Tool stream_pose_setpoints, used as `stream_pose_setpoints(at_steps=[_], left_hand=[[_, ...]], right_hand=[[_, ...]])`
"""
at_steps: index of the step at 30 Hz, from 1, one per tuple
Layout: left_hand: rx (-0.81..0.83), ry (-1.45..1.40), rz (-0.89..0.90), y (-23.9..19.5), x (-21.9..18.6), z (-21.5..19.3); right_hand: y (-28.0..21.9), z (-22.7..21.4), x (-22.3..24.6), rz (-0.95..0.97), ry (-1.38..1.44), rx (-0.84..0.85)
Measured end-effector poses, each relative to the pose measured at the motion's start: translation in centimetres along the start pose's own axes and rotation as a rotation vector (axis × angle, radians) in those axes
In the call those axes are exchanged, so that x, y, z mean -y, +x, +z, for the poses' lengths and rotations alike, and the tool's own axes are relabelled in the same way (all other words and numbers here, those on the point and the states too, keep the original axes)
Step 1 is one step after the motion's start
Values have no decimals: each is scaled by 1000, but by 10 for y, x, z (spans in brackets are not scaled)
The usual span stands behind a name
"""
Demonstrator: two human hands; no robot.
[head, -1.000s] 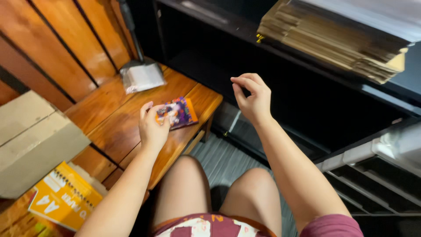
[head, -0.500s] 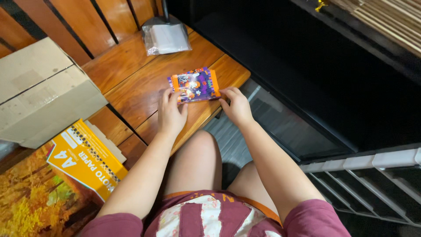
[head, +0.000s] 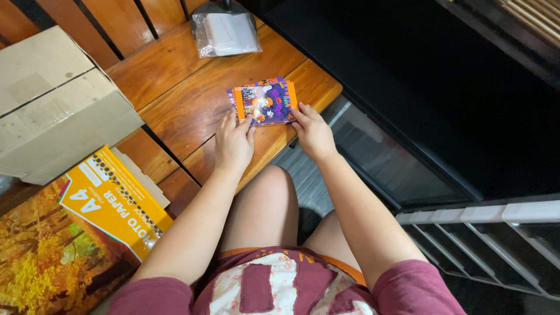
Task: The person repeatedly picks up small rectangular packages from a wooden bench and places them on top of a stack on a black shelf. The person handles the packages one at a time, turning them over before stacking.
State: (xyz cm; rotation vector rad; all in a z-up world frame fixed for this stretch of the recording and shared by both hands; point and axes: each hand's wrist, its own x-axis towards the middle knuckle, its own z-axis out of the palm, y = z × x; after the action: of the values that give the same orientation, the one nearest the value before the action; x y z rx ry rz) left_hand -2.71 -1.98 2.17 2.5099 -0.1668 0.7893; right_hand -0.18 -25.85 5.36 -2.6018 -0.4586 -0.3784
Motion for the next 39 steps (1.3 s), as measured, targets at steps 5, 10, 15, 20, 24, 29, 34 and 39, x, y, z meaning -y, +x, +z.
stream_pose_setpoints(at_steps=[5, 10, 15, 20, 24, 29, 34, 39], left_hand=[[48, -27, -43, 0, -3, -3], [29, -37, -26, -1, 1, 3], [49, -73, -56, 1, 1, 1], [27, -43, -26, -1, 8, 9], [16, -25, -10, -1, 10, 11], [10, -23, -27, 0, 9, 9], [9, -29, -61, 2, 9, 12], [7, -32, -57, 2, 8, 8]], right_hand=[[1, 14, -17, 22, 51, -22], [1, 18, -24, 28, 82, -46], [4, 21, -30, 25, 127, -67], [3, 20, -30, -4, 141, -86], [3, 24, -35, -21, 126, -95], [2, 18, -29, -24, 145, -101], [1, 17, -28, -26, 150, -102], [2, 17, -27, -26, 160, -106]])
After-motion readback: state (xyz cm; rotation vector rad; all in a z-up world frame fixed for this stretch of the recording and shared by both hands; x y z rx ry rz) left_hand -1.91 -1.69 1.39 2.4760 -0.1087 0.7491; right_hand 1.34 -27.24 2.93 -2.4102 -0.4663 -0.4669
